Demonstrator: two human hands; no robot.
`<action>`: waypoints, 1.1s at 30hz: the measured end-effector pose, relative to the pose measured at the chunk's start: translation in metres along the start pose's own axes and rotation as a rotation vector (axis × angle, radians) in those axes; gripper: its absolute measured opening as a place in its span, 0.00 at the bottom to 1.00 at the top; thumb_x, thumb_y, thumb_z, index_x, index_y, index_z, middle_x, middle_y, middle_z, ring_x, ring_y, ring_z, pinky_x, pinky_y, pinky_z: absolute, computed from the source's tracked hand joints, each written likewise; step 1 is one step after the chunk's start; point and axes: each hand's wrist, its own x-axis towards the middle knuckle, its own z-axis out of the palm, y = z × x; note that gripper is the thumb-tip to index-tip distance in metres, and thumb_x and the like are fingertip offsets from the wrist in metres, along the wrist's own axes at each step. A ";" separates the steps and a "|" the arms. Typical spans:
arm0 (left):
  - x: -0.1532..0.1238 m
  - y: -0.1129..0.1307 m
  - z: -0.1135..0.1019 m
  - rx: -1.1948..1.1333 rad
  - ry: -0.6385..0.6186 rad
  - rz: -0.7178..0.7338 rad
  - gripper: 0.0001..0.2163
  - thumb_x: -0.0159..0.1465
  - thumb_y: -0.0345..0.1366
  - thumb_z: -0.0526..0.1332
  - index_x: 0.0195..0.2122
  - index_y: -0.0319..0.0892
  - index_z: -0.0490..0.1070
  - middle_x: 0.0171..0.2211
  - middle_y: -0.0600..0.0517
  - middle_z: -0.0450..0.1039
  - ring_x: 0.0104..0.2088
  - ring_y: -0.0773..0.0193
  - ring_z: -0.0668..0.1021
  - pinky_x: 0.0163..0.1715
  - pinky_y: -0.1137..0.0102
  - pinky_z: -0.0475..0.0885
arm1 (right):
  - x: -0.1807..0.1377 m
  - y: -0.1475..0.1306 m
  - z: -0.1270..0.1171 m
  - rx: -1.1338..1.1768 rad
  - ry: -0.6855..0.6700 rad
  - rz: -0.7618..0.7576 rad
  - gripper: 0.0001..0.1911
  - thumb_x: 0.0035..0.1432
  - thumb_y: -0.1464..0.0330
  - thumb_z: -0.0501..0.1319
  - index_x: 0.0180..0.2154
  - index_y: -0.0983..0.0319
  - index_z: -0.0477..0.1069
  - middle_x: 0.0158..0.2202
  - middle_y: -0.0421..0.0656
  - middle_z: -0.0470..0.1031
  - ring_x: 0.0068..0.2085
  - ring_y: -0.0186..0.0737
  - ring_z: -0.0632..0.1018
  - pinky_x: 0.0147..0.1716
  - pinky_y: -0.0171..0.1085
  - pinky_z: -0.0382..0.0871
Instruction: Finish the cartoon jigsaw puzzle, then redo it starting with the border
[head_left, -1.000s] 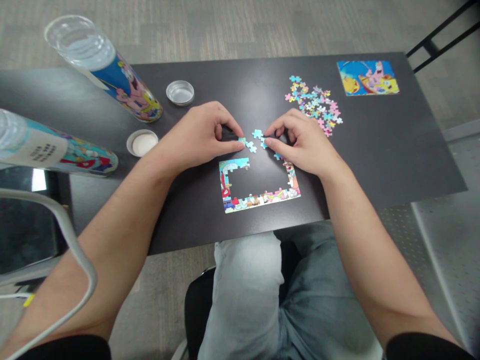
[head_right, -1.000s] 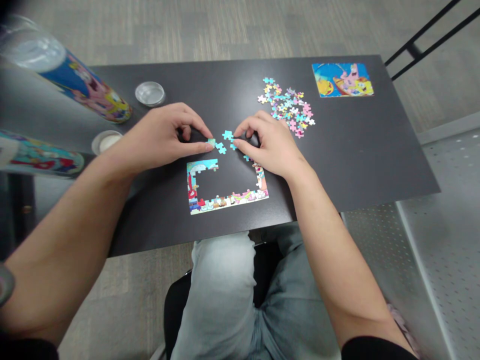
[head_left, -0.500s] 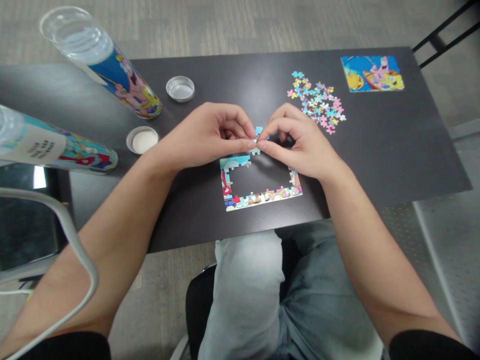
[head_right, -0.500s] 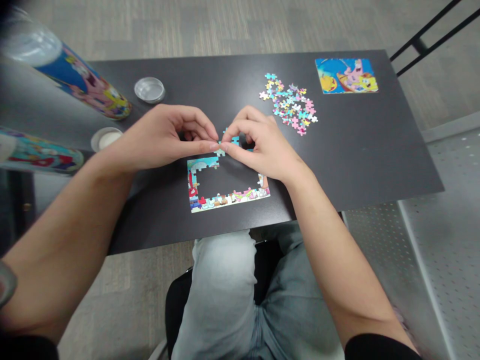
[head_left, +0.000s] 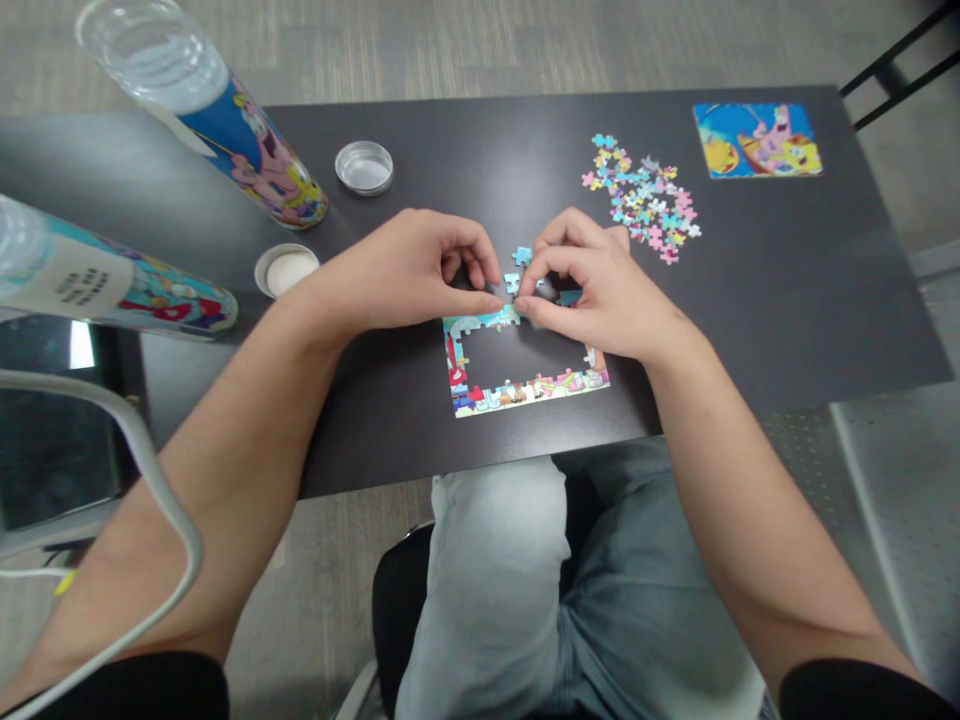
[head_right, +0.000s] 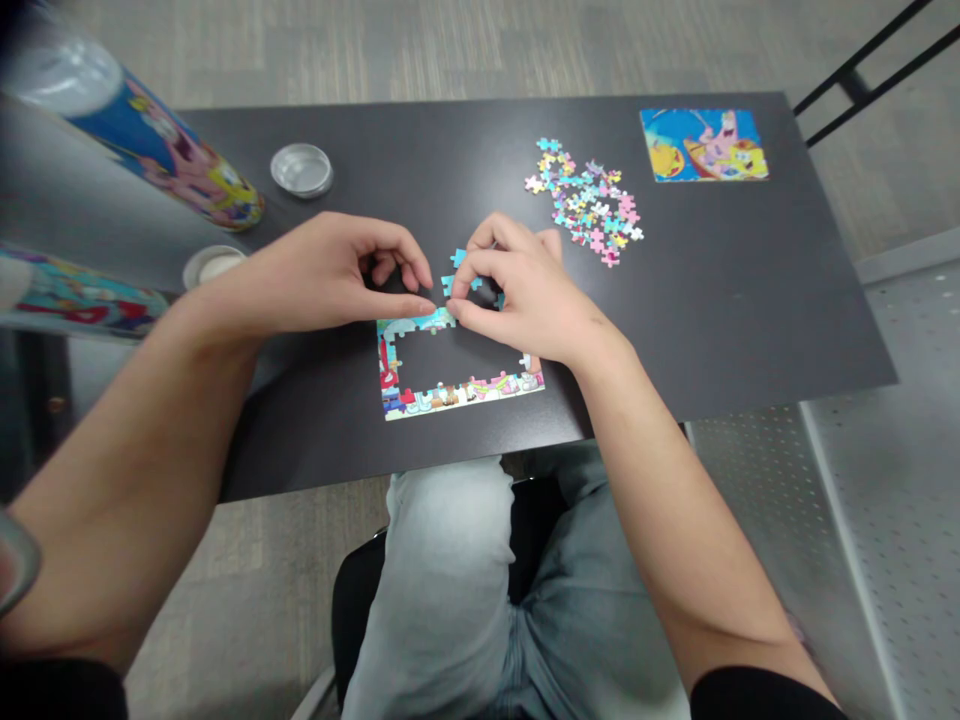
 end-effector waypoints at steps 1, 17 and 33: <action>0.000 0.000 0.001 0.007 -0.006 0.006 0.17 0.68 0.53 0.83 0.45 0.46 0.90 0.33 0.53 0.80 0.35 0.60 0.79 0.40 0.64 0.72 | 0.000 0.001 0.000 0.004 0.007 0.000 0.10 0.79 0.56 0.79 0.47 0.54 0.87 0.60 0.52 0.86 0.65 0.70 0.85 0.70 0.68 0.69; 0.002 -0.004 -0.001 0.018 -0.044 0.027 0.16 0.66 0.53 0.85 0.45 0.48 0.94 0.32 0.53 0.79 0.36 0.60 0.79 0.40 0.64 0.72 | 0.001 0.012 0.003 0.074 0.001 -0.046 0.12 0.73 0.54 0.87 0.48 0.51 0.91 0.58 0.51 0.83 0.64 0.71 0.84 0.70 0.71 0.72; 0.002 0.004 0.008 0.010 0.005 0.006 0.13 0.69 0.51 0.82 0.40 0.48 0.90 0.35 0.52 0.84 0.37 0.60 0.81 0.40 0.66 0.71 | 0.001 0.025 0.001 0.106 0.153 0.022 0.07 0.81 0.56 0.74 0.52 0.47 0.91 0.59 0.51 0.86 0.53 0.62 0.82 0.58 0.67 0.79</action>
